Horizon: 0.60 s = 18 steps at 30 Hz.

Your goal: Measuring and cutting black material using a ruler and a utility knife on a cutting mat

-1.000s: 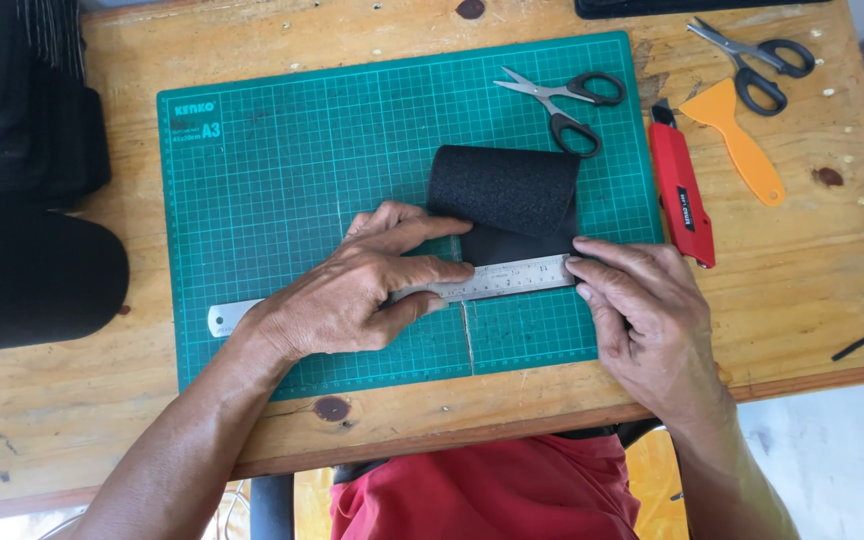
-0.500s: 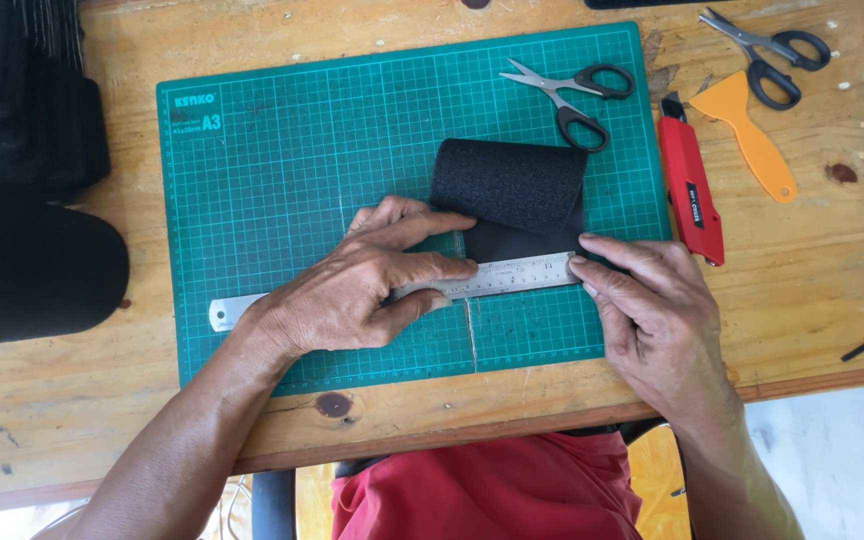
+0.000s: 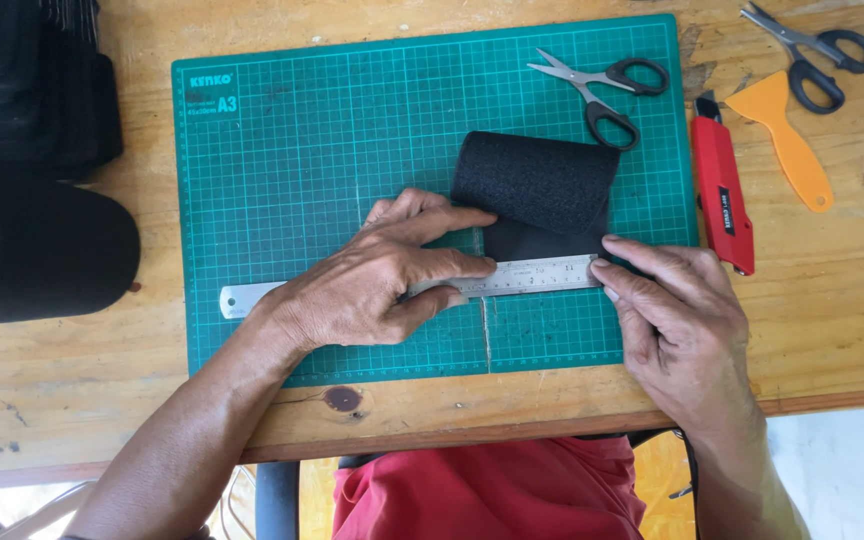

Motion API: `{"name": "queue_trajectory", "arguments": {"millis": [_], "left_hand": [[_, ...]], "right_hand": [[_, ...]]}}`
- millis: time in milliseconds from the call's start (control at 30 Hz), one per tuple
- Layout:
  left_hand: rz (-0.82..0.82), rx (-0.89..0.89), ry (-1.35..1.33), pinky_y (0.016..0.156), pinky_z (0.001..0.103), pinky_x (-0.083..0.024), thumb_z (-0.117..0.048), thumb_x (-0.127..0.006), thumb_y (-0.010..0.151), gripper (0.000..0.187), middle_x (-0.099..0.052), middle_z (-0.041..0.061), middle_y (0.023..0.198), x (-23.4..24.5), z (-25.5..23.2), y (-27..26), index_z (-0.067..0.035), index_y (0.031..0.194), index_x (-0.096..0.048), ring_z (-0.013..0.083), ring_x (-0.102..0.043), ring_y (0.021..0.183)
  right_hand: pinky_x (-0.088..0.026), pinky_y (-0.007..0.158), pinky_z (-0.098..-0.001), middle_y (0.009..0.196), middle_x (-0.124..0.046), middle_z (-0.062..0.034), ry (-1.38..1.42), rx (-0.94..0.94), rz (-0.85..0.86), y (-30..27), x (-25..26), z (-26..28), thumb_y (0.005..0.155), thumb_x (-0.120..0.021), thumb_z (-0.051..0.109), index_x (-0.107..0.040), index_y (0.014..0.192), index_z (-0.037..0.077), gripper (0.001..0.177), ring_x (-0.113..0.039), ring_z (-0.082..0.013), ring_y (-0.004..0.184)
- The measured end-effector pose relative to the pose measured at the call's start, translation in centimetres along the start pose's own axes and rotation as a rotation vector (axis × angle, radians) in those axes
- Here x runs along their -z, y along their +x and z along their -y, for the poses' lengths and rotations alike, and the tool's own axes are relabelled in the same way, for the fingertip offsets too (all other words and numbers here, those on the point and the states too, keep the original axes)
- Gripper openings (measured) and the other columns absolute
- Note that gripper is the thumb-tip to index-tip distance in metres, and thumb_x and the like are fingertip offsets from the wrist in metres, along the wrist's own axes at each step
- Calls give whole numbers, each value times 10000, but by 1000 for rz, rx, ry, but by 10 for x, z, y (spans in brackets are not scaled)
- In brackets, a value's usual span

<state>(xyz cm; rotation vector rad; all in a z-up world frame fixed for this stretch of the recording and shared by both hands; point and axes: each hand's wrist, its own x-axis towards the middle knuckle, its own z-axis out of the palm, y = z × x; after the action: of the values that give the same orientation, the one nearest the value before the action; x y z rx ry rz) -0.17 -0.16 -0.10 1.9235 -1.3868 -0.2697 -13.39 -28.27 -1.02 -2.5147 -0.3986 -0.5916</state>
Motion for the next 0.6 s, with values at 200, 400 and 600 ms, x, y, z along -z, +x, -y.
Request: {"name": "queue_trajectory", "arguments": {"millis": [200, 400, 600], "left_hand": [[-3, -3, -3, 994, 571, -387, -182, -698, 991, 286, -517, 161, 1503, 0, 1, -1, -116, 1268, -716, 393, -490, 1309], [-1, 6, -10, 1000, 565, -383, -181, -716, 979, 300, -522, 153, 1503, 1, 1, -1, -121, 1273, -710, 394, -488, 1315], [-4, 3, -17, 994, 573, -378, -179, -686, 994, 276, -521, 172, 1494, 1, -1, -1, -96, 1255, -722, 399, -487, 1308]], "right_hand": [[-527, 951, -423, 1308, -726, -164, -19, 5, 24, -1, 0, -2, 1032, -690, -47, -759, 1200, 24, 195, -637, -328, 1039], [-510, 974, -429, 1303, -725, -170, -7, -22, 42, 2, 2, 1, 1045, -664, -25, -765, 1191, 10, 181, -644, -327, 1054], [-526, 963, -425, 1301, -724, -177, -5, -15, 29, 2, 1, 2, 1042, -671, -37, -764, 1187, 12, 179, -643, -333, 1046]]}}
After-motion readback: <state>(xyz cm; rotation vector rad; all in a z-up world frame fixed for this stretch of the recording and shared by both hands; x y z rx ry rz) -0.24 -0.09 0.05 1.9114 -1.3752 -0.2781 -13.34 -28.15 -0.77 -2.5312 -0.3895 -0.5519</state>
